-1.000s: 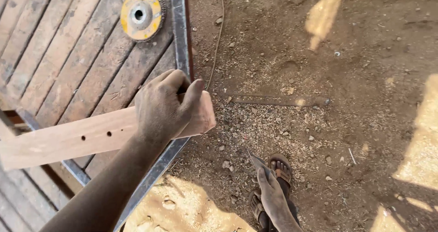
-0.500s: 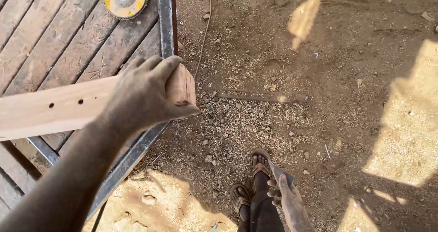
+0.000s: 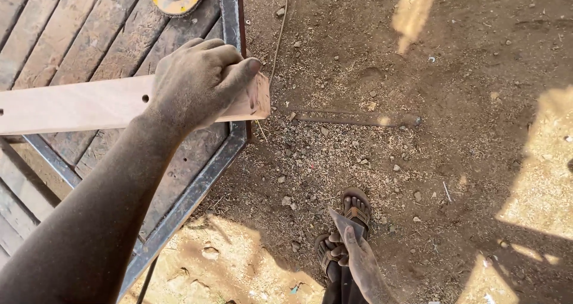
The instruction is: Sanding the edges and surfaces of a wooden beam using sandpaper and an angle grinder for a smooth finish.
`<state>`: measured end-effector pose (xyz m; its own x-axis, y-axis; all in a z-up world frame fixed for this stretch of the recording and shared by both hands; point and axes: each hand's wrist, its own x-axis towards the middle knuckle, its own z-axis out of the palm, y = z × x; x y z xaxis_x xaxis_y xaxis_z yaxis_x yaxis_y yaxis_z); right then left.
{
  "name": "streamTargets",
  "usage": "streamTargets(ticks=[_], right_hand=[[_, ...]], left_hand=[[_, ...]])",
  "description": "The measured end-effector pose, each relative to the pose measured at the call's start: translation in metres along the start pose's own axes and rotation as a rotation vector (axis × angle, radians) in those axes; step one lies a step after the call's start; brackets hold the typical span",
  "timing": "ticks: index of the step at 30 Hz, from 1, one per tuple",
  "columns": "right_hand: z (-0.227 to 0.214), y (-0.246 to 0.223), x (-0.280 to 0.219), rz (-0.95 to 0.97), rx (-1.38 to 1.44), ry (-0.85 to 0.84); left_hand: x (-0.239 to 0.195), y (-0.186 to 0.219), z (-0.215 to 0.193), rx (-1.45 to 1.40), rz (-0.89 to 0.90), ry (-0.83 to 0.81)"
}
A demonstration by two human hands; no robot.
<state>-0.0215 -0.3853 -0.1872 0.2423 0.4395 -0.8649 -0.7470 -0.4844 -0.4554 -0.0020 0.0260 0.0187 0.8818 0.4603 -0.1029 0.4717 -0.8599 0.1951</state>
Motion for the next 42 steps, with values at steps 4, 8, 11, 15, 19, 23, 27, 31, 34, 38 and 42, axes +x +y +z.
streamTargets(ticks=[4, 8, 11, 15, 19, 23, 27, 31, 34, 38, 42], right_hand=[[-0.018, 0.027, 0.028, 0.069, 0.016, 0.083], [-0.023, 0.024, 0.042, 0.002, -0.200, 0.165], [0.002, -0.007, 0.040, -0.264, -0.147, 0.116], [0.029, -0.022, 0.042, -0.344, -0.320, 0.109], [0.058, -0.036, 0.047, -0.056, -0.024, 0.082], [0.090, -0.082, 0.029, -0.282, 0.002, 0.038], [0.129, -0.161, -0.002, -0.663, -0.108, 0.062], [0.163, -0.227, -0.034, -0.931, -0.162, -0.071], [0.176, -0.246, -0.034, -1.001, -0.100, -0.221], [0.174, -0.249, -0.018, -1.026, -0.129, -0.160], [0.175, -0.254, -0.022, -1.047, -0.141, -0.085]], left_hand=[[-0.006, -0.015, 0.013, -0.018, -0.005, 0.084], [-0.006, -0.015, 0.022, -0.021, -0.271, 0.263], [-0.003, -0.016, 0.022, -0.030, -0.294, 0.257], [-0.003, -0.010, 0.019, -0.049, -0.305, 0.265], [-0.002, -0.007, 0.016, -0.054, -0.334, 0.251], [-0.001, -0.007, 0.021, -0.058, -0.330, 0.294], [-0.005, -0.010, 0.014, -0.176, -0.292, 0.264], [-0.003, -0.006, 0.013, -0.190, -0.274, 0.319], [-0.003, -0.007, 0.015, -0.178, -0.273, 0.309], [0.000, -0.009, 0.021, -0.162, -0.272, 0.320], [0.000, -0.009, 0.021, -0.160, -0.264, 0.313]])
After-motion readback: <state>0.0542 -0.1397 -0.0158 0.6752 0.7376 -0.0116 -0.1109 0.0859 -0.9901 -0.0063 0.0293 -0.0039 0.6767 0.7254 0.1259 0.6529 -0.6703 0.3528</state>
